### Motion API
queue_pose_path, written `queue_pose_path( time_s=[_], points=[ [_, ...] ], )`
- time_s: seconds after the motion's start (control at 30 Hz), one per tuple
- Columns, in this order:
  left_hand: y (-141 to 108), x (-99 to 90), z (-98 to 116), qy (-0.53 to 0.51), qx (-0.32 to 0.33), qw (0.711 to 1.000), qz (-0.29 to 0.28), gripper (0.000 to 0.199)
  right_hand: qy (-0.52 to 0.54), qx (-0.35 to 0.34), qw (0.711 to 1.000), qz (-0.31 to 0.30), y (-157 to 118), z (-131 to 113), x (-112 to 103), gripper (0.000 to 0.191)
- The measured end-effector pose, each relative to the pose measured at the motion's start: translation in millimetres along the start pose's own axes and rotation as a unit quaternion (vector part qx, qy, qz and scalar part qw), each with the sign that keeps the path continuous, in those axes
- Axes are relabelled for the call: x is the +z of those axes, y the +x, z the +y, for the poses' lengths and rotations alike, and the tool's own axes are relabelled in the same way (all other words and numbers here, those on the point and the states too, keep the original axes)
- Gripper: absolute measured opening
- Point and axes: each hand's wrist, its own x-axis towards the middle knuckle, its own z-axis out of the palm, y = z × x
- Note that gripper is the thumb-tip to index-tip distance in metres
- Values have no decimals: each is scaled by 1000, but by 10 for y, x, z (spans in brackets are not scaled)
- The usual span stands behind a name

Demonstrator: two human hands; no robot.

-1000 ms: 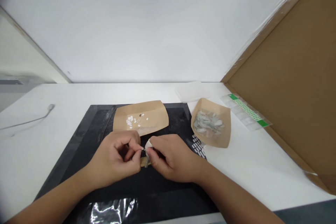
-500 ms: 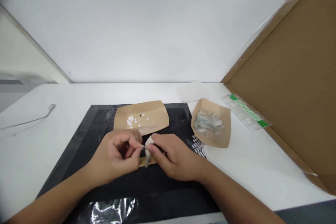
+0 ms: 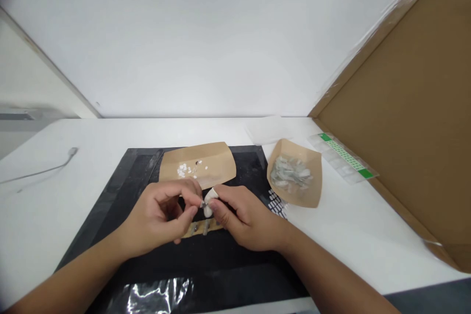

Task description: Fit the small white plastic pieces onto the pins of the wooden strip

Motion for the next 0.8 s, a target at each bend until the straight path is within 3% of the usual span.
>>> queue_pose_path(
  time_s=[0.33, 0.8],
  points=[
    [12, -75, -11, -78, -31, 995, -45, 19, -4, 15, 1000, -6, -18, 21, -8, 38],
    [13, -76, -8, -87, -39, 994, -56, 22, -6, 22, 1000, -15, -14, 9, -25, 41]
  ],
)
